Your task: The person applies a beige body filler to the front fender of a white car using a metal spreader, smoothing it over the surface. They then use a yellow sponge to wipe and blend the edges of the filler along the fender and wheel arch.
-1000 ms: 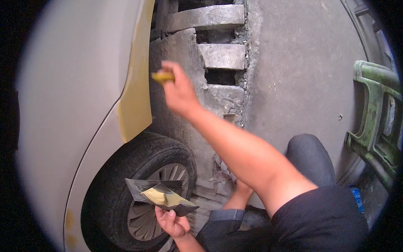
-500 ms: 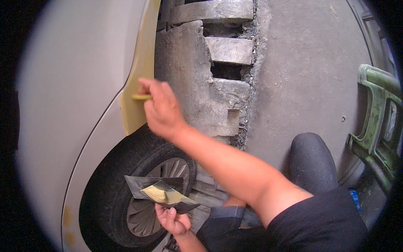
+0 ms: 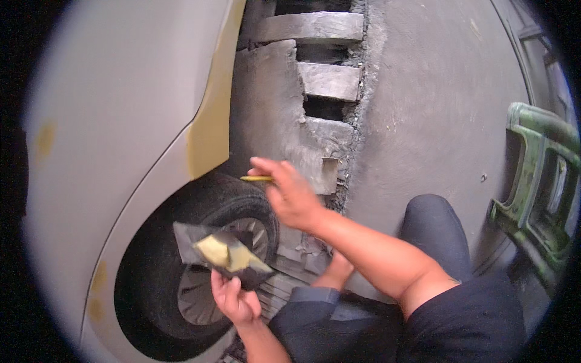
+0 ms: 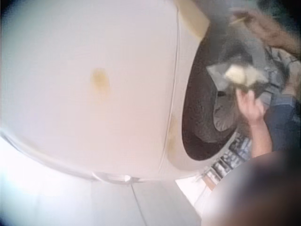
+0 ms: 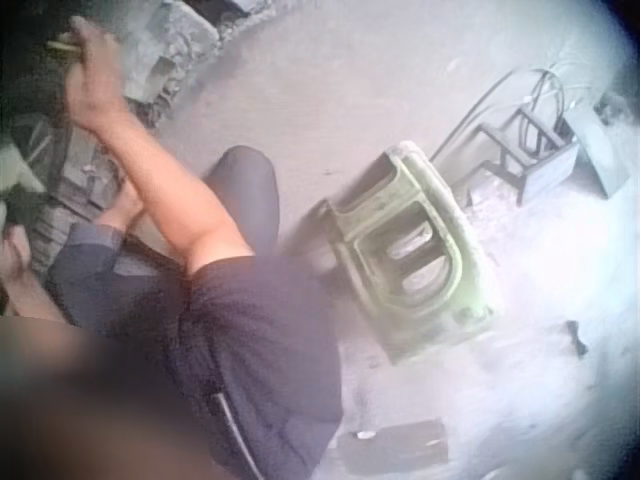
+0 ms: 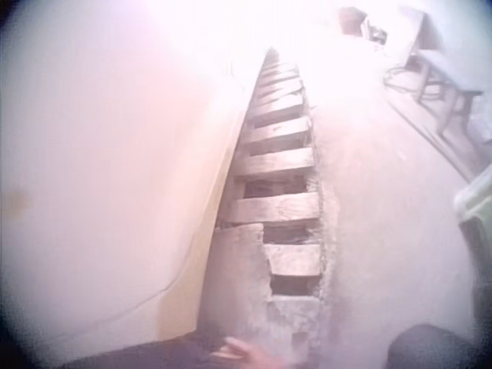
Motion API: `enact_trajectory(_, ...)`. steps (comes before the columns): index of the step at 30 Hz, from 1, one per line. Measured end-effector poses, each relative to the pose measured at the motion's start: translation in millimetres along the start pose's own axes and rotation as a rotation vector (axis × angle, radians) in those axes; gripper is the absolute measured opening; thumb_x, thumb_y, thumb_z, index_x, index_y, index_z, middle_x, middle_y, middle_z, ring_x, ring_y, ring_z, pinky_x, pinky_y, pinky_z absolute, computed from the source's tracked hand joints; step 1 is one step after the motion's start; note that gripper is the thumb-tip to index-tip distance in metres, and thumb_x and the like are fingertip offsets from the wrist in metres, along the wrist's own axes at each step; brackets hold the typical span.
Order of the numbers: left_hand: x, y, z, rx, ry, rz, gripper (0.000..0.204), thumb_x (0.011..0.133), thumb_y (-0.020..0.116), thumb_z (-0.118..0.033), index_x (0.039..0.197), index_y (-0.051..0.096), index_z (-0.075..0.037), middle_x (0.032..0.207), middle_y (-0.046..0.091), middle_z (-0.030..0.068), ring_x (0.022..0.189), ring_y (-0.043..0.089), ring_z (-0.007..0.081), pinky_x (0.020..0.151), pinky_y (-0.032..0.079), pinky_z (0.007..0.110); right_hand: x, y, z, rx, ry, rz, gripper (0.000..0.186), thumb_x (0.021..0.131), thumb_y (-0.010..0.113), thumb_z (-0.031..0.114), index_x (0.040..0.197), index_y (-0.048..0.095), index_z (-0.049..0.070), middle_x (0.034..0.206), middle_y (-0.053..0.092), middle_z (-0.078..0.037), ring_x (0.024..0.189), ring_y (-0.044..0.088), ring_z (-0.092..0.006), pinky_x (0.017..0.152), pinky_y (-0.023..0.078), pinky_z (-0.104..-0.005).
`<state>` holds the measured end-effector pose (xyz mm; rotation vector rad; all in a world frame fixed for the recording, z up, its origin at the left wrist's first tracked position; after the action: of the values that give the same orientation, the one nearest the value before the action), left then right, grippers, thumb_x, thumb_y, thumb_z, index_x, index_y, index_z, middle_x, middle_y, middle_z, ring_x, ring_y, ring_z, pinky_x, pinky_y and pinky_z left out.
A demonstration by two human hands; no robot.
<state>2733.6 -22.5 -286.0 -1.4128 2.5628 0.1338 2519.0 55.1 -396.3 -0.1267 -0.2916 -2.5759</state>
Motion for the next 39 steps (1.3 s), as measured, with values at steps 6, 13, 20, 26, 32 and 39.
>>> enact_trajectory(6, -5, 56, -17, 0.014, -0.089, 0.017, 0.054, 0.082, 0.048, 0.006, 0.135, 0.043, 0.011, 0.129, 0.057, 0.0211, 0.12, 0.056, 0.0278, 0.107, 0.04, 0.04, 4, -51, 108, -0.097, -0.413, 0.224, 0.042, 0.079, 0.061, -0.003, 0.12, 0.064, 0.008, 0.112, 0.069, -0.006, 0.102, 0.064, -0.0255, 0.091, 0.05, -0.0402)
enact_trajectory(13, -22, 104, -37, -0.004, -0.086, 0.089, 0.054, 0.083, 0.047, 0.008, 0.137, 0.044, 0.009, 0.131, 0.056, 0.0185, 0.121, 0.055, 0.0252, 0.107, 0.04, 0.037, -22, -58, 173, -0.313, -0.786, 0.337, 0.031, 0.081, 0.061, 0.018, 0.112, 0.067, 0.014, 0.11, 0.066, 0.0, 0.104, 0.062, -0.0181, 0.099, 0.048, -0.0408)
enact_trajectory(20, -27, 139, -72, 0.385, 0.182, 0.142, 0.05, 0.086, 0.048, 0.009, 0.135, 0.045, 0.011, 0.13, 0.056, 0.0153, 0.121, 0.053, 0.0227, 0.107, 0.038, 0.035, -23, -96, 150, -0.235, -0.674, 0.388, 0.03, 0.08, 0.061, 0.014, 0.109, 0.067, 0.011, 0.109, 0.066, -0.002, 0.107, 0.061, -0.0221, 0.099, 0.047, -0.0426)
enact_trajectory(26, -9, 148, -107, 0.692, 0.35, 0.205, 0.034, 0.088, 0.047, 0.007, 0.121, 0.053, 0.01, 0.112, 0.054, 0.0082, 0.098, 0.053, 0.0159, 0.086, 0.043, 0.026, 49, -145, 39, 0.276, 0.164, 0.044, 0.045, 0.084, 0.052, -0.007, 0.127, 0.056, 0.005, 0.117, 0.063, -0.009, 0.111, 0.059, -0.0234, 0.099, 0.046, -0.0349)
enact_trajectory(32, 46, 128, -73, 0.735, 0.213, 0.232, 0.03, 0.086, 0.05, 0.003, 0.115, 0.058, 0.009, 0.109, 0.055, 0.0098, 0.097, 0.055, 0.0174, 0.086, 0.042, 0.026, 159, -164, -56, 0.455, 0.287, -0.202, 0.044, 0.087, 0.052, -0.004, 0.13, 0.053, 0.001, 0.123, 0.062, -0.01, 0.115, 0.056, -0.0168, 0.102, 0.043, -0.0308)
enact_trajectory(39, 90, 95, -32, 0.851, 0.036, 0.246, 0.041, 0.083, 0.055, 0.002, 0.123, 0.053, 0.012, 0.119, 0.061, 0.0131, 0.108, 0.057, 0.0194, 0.096, 0.043, 0.031, 285, -165, -85, 0.322, 0.098, -0.305, 0.039, 0.087, 0.052, -0.002, 0.126, 0.057, 0.002, 0.121, 0.063, -0.01, 0.113, 0.059, -0.019, 0.1, 0.044, -0.0306)
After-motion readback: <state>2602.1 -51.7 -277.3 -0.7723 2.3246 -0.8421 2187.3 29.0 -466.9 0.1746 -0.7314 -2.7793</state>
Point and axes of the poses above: each hand's wrist, its own x-axis towards the middle knuckle, its own y-axis out of the palm, z = x × y, the point moved 8 cm from there along x, towards the middle knuckle
